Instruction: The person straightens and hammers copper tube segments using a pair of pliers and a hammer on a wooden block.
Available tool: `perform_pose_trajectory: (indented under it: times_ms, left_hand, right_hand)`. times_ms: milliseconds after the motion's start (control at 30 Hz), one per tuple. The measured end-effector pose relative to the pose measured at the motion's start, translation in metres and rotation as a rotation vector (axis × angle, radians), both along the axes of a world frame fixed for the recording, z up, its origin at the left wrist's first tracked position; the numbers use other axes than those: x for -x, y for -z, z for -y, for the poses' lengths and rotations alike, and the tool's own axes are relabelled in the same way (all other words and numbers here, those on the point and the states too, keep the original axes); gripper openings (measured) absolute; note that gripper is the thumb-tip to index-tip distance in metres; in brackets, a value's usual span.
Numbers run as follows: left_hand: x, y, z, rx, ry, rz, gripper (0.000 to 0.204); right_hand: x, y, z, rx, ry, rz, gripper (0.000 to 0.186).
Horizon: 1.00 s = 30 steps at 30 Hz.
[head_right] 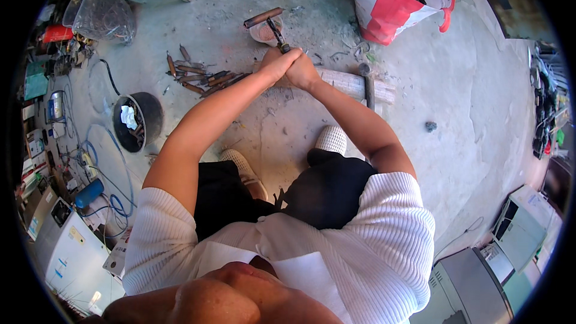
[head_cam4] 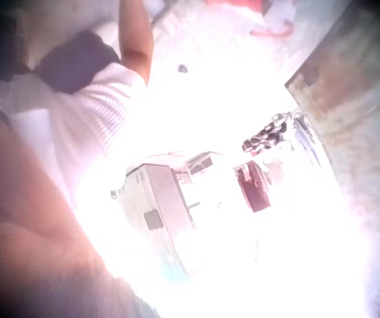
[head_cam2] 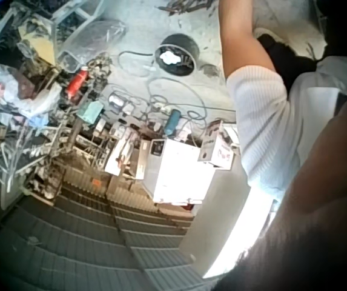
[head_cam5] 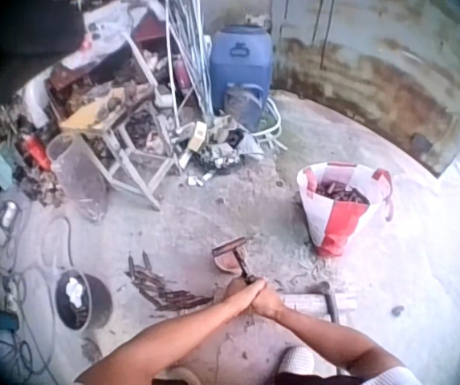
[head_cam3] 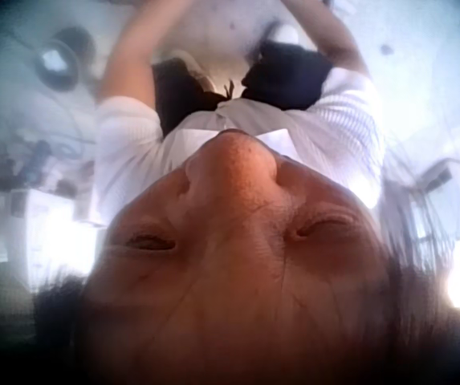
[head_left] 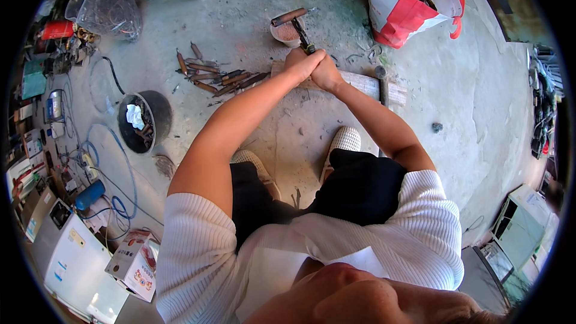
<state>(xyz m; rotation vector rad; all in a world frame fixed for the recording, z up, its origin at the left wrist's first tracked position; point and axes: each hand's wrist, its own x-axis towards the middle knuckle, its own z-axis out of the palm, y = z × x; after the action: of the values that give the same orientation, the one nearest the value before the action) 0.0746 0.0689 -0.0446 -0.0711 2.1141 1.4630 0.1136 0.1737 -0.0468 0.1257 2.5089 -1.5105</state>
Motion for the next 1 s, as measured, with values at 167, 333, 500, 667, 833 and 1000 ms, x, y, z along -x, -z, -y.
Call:
perform_pose_trajectory:
  times_ms: [167, 333, 500, 667, 833, 1000]
  left_hand:
    - [-0.002, -0.008, -0.002, 0.044, 0.006, -0.060, 0.051]
    - [-0.003, -0.014, -0.001, 0.047, 0.000, -0.113, 0.046]
    - [-0.008, -0.025, 0.000, 0.094, -0.032, -0.120, 0.048]
    - [-0.004, -0.036, 0.009, -0.180, 0.153, -0.014, 0.042]
    - [0.020, -0.048, 0.046, -0.229, 0.594, 0.299, 0.055]
    - [0.061, -0.063, 0.110, 0.271, 0.702, 0.432, 0.044]
  right_hand:
    - [-0.004, -0.016, 0.002, -0.060, 0.059, -0.003, 0.029]
    - [-0.004, -0.034, 0.004, -0.102, 0.057, -0.022, 0.031]
    - [-0.007, -0.033, 0.003, -0.201, -0.016, 0.010, 0.032]
    - [-0.009, -0.028, 0.004, -0.015, 0.081, -0.165, 0.028]
    - [-0.007, -0.031, -0.012, -0.196, 0.057, -0.109, 0.028]
    - [0.006, -0.049, -0.028, -0.340, 0.125, -0.108, 0.032]
